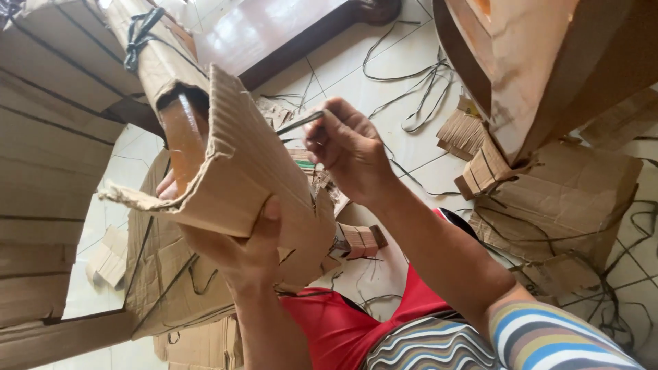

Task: Wrapping cardboard around wooden furniture components and securing it with plastic twine using a hook tool for protection.

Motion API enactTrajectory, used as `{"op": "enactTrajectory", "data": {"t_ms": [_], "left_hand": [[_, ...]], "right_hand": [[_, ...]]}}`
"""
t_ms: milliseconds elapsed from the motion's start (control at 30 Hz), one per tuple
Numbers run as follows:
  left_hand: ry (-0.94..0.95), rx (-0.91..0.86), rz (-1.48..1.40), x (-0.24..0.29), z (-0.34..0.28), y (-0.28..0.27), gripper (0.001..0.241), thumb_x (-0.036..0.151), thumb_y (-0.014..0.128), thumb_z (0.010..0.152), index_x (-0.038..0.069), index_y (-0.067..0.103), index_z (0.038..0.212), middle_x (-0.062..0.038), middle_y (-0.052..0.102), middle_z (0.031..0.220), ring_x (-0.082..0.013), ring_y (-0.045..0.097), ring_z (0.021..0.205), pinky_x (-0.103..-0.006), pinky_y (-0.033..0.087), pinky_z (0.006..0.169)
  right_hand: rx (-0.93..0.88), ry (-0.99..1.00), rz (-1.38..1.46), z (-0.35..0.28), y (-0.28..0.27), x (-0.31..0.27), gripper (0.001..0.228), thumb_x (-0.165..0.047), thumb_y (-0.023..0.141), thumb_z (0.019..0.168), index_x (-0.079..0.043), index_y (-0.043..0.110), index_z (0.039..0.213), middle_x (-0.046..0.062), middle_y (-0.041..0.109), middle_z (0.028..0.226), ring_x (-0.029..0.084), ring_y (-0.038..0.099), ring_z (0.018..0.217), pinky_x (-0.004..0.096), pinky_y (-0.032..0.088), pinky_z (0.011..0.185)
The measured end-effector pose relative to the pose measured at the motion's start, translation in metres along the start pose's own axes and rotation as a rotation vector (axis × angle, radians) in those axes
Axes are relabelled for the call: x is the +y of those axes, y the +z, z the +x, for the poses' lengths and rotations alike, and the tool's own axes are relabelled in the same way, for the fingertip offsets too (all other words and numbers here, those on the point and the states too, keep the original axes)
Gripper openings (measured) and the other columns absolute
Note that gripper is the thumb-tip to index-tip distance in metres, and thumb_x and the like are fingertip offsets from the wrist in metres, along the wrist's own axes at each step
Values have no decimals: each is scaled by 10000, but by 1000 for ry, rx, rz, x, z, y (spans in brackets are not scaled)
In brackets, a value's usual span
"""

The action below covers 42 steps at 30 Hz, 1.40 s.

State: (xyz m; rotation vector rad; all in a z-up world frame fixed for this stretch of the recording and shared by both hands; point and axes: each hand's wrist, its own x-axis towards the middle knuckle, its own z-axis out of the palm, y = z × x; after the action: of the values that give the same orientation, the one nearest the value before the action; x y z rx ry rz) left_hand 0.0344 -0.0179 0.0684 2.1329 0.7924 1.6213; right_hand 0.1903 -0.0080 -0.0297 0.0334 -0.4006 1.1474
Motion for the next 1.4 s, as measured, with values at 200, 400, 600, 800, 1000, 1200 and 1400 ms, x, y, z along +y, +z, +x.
{"op": "enactTrajectory", "data": {"t_ms": [200,400,600,800,1000,1200,1400], "left_hand": [[57,-33,85,-12,-1,-5,782,407,778,773,-8,378,1302,-168,532,1124,-329,597,1049,-420,590,846],[-225,-183,240,16,10,-16,943,613,726,665,2,397,1304,-131,612,1069,-276,644,910,-405,547,651],[-305,-332,394,29,21,-23,894,499,777,640,20,438,1315,-128,435,1137,-346,595,1017,-518,515,726],[-189,-442,296,33,19,-59,815,699,573,809,12,539,1245,-138,455,1100,-297,567,929,-439,502,752],[-160,-309,272,19,1,-92,422,332,445,1091,6,711,1077,-113,739,1034,-241,703,958,-355,520,801],[-374,-371,7,24,-24,-80,184,222,586,1038,96,682,945,38,535,669,-90,451,589,-280,381,517],[-294,-229,-290,29,-48,-43,228,194,556,1064,99,664,886,-72,670,649,-125,580,620,-322,536,606]], "right_hand": [[-93,-74,-658,-56,44,-5,171,-50,640,992,-69,557,1139,63,649,905,132,623,795,254,516,671],[-319,-192,-1396,-75,79,-10,670,-155,708,803,-68,390,1386,100,593,1054,219,651,902,360,585,765],[-125,-293,-1649,-74,78,9,595,-328,761,852,-52,445,1274,65,584,886,189,519,675,369,476,603],[-5,-247,-1660,-76,85,18,563,-305,775,840,-29,421,1180,33,506,752,154,465,589,355,392,494],[171,-270,-1742,-79,82,33,644,-342,799,757,-50,409,1179,74,597,862,211,544,653,401,439,550],[276,-383,-1726,-78,89,45,573,-289,795,774,-69,364,1080,73,568,780,191,491,572,386,381,480],[-168,-392,-1423,-64,46,20,622,-5,861,823,-24,389,1229,75,501,831,174,516,659,322,509,591]]}}
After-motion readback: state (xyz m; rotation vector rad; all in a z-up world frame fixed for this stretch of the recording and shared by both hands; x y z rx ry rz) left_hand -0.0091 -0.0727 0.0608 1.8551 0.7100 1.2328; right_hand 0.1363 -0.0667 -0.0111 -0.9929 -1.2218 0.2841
